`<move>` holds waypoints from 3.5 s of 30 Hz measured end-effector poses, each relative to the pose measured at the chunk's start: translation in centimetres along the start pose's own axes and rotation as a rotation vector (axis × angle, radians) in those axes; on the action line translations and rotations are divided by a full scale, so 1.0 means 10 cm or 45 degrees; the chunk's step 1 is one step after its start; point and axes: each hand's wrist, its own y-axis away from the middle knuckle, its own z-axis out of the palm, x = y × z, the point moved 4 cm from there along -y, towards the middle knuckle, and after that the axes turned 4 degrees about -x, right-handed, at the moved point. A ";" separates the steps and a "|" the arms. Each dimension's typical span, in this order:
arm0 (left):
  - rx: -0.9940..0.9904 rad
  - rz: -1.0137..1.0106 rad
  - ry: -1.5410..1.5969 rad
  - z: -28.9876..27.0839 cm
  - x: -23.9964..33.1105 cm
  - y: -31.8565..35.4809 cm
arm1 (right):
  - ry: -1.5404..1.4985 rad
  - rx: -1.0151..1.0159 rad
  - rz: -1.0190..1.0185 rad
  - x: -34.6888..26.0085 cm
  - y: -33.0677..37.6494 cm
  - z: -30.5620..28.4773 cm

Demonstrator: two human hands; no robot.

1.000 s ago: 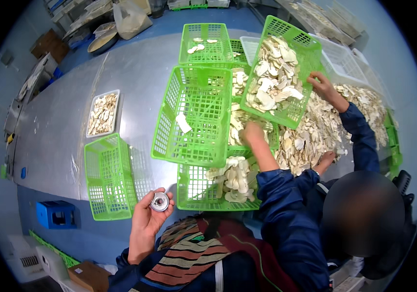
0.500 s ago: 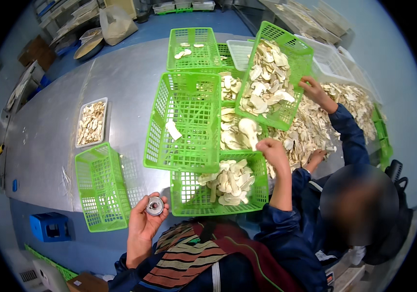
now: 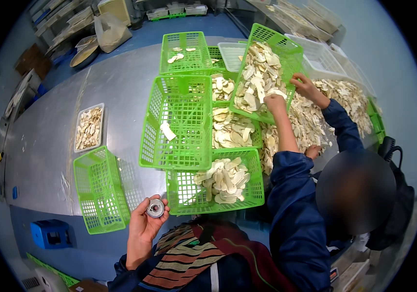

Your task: The person holds a small cylindrical metal component and uses a pair of tweezers to pick up tiny metal pieces from a blue case. They carefully insert these pieces into the component, manipulating them with the tweezers and their fingers. The person works at a stainless steel table in a room with green baskets containing white slices in the background.

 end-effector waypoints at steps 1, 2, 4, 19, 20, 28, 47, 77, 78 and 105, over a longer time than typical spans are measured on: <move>0.003 0.006 0.012 -0.02 -0.01 0.02 | -0.008 -0.015 -0.013 0.01 -0.03 0.01; 0.010 0.017 0.007 -0.02 -0.01 0.04 | -0.011 -0.027 -0.001 0.01 -0.07 0.01; 0.035 0.038 -0.003 -0.05 0.00 0.06 | -0.017 -0.061 0.028 0.01 -0.10 0.03; -0.014 0.027 0.003 -0.02 -0.06 0.09 | -0.034 0.052 -0.039 0.00 -0.08 -0.02; -0.007 0.034 0.008 -0.03 -0.07 0.10 | -0.091 -0.003 -0.071 -0.08 0.01 -0.08; -0.007 0.077 0.035 -0.02 -0.07 0.11 | 0.376 -0.585 -0.138 -0.14 1.15 0.36; 0.074 0.107 0.081 -0.07 -0.07 0.07 | -0.004 -0.271 0.009 0.28 0.84 0.63; 0.042 0.068 0.057 0.03 -0.15 0.07 | -0.055 -0.072 0.075 0.42 1.06 0.41; 0.045 0.067 0.055 0.02 -0.15 0.07 | -0.156 -0.110 0.055 0.39 1.17 0.42; -0.215 -0.024 -0.065 0.15 -0.49 0.45 | -1.363 -1.736 0.927 0.35 4.77 0.43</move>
